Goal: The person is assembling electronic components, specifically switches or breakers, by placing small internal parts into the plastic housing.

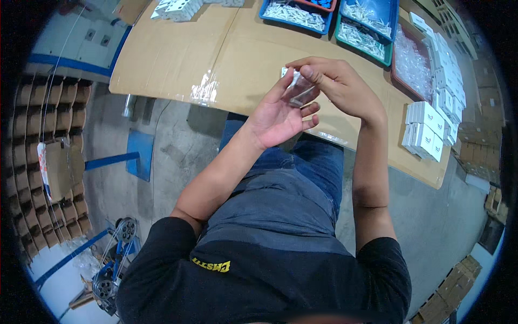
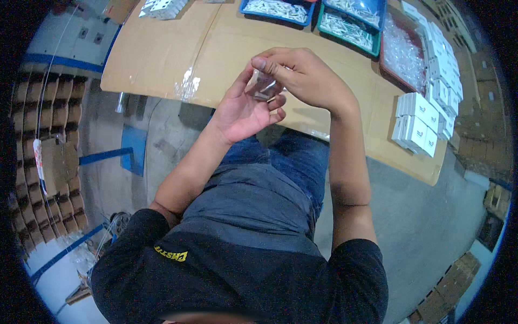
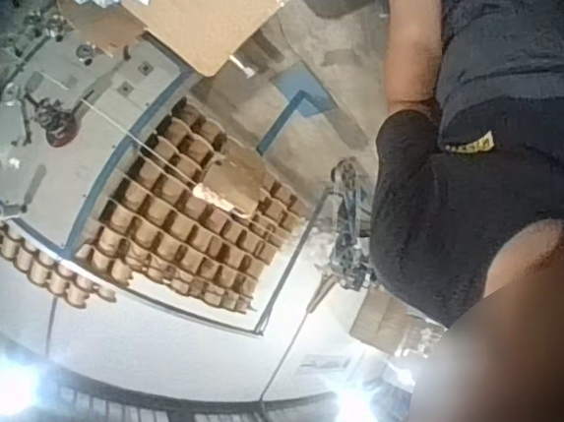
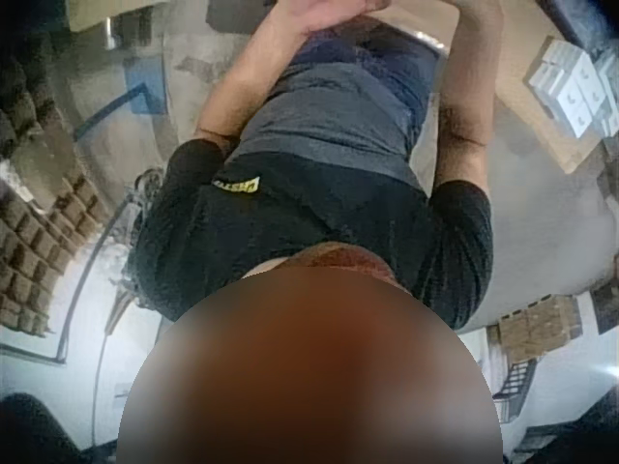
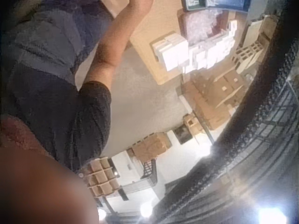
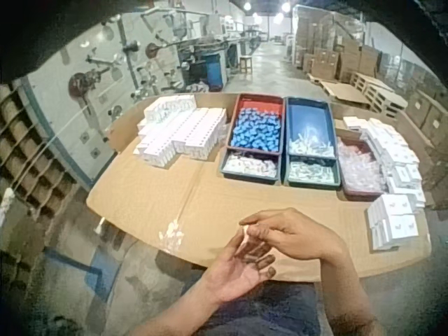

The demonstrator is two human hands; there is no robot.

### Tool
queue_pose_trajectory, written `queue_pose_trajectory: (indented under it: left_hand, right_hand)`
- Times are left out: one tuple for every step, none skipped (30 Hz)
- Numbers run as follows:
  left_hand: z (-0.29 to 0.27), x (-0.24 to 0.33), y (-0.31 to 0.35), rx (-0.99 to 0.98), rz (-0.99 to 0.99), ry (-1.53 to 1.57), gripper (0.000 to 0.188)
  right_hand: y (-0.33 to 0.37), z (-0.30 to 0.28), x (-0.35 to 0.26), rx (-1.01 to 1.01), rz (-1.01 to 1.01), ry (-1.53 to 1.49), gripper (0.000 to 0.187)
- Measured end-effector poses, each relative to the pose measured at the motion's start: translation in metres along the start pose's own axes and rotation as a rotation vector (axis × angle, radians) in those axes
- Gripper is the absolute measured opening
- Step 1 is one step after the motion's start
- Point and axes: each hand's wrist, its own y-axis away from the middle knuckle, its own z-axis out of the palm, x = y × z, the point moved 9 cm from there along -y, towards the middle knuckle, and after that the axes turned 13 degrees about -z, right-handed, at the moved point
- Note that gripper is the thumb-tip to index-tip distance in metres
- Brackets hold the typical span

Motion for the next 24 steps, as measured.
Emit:
queue_pose_trajectory:
  left_hand:
    - [-0.001, -0.001, 0.001, -0.008, -0.011, -0.011, 0.046]
    - [-0.005, 0.001, 0.001, -0.031, -0.010, -0.029, 0.052]
    - [-0.005, 0.004, 0.002, -0.057, -0.008, -0.048, 0.057]
    - [-0.011, 0.004, 0.006, 0.008, 0.012, -0.036, 0.065]
    - [-0.009, 0.001, 0.011, -0.008, -0.004, -0.055, 0.065]
    - [-0.016, 0.002, 0.014, 0.047, 0.016, -0.068, 0.064]
    - [-0.022, 0.002, 0.016, 0.097, 0.035, -0.082, 0.064]
    - [-0.020, 0.000, 0.018, 0.073, 0.018, -0.102, 0.064]
    - [-0.023, 0.000, 0.024, 0.076, 0.018, -0.088, 0.063]
    - [-0.027, -0.001, 0.025, 0.076, 0.015, -0.068, 0.062]
    - [-0.029, -0.003, 0.024, 0.059, 0.005, -0.083, 0.062]
    - [-0.037, -0.003, 0.024, 0.108, 0.007, -0.097, 0.061]
    - [-0.046, -0.002, 0.024, 0.162, 0.015, -0.111, 0.060]
    - [-0.051, -0.002, 0.023, 0.157, 0.009, -0.100, 0.058]
    - [-0.051, -0.002, 0.023, 0.151, 0.014, -0.111, 0.058]
    - [-0.051, -0.002, 0.023, 0.158, 0.007, -0.105, 0.058]
    - [-0.053, -0.004, 0.022, 0.166, -0.001, -0.098, 0.058]
    - [-0.053, -0.005, 0.017, 0.132, -0.012, -0.098, 0.059]
    - [-0.052, -0.006, 0.014, 0.127, -0.014, -0.105, 0.059]
    - [-0.053, -0.007, 0.013, 0.136, -0.020, -0.104, 0.059]
    - [-0.054, -0.007, 0.012, 0.145, -0.028, -0.103, 0.059]
    - [-0.055, -0.007, 0.008, 0.130, -0.033, -0.102, 0.059]
    - [-0.056, -0.006, 0.009, 0.141, -0.025, -0.104, 0.059]
    - [-0.058, -0.005, 0.009, 0.160, -0.028, -0.096, 0.059]
  right_hand:
    - [0.000, -0.005, 0.009, 0.013, -0.002, 0.012, 0.041]
    - [-0.001, -0.017, 0.017, 0.072, -0.063, 0.021, 0.039]
    - [-0.001, -0.029, 0.019, 0.130, -0.126, 0.034, 0.038]
    - [0.001, -0.040, 0.031, 0.182, -0.049, 0.009, 0.037]
    - [0.001, -0.052, 0.042, 0.200, -0.056, 0.031, 0.037]
    - [0.005, -0.073, 0.071, 0.215, 0.076, 0.162, 0.036]
    - [0.013, -0.098, 0.098, 0.234, 0.211, 0.294, 0.034]
    - [0.015, -0.118, 0.113, 0.257, 0.207, 0.322, 0.034]
    - [0.018, -0.142, 0.130, 0.347, 0.216, 0.389, 0.033]
    - [0.024, -0.168, 0.149, 0.435, 0.229, 0.460, 0.032]
    - [0.027, -0.193, 0.164, 0.493, 0.221, 0.570, 0.028]
    - [0.033, -0.216, 0.181, 0.563, 0.243, 0.628, 0.026]
    - [0.035, -0.235, 0.193, 0.629, 0.261, 0.680, 0.024]
    - [0.028, -0.245, 0.199, 0.637, 0.251, 0.686, 0.024]
    - [0.021, -0.256, 0.206, 0.653, 0.286, 0.712, 0.022]
    - [0.015, -0.266, 0.213, 0.668, 0.321, 0.735, 0.021]
    - [0.007, -0.274, 0.221, 0.672, 0.313, 0.736, 0.021]
    - [-0.006, -0.279, 0.224, 0.602, 0.215, 0.776, 0.023]
    - [-0.018, -0.283, 0.228, 0.530, 0.119, 0.814, 0.026]
    - [-0.033, -0.282, 0.235, 0.470, 0.096, 0.853, 0.027]
    - [-0.037, -0.287, 0.241, 0.473, 0.091, 0.849, 0.027]
    - [-0.042, -0.289, 0.253, 0.381, 0.162, 0.924, 0.028]
    - [-0.051, -0.284, 0.263, 0.282, 0.228, 0.987, 0.029]
    - [-0.051, -0.283, 0.267, 0.303, 0.260, 1.030, 0.035]
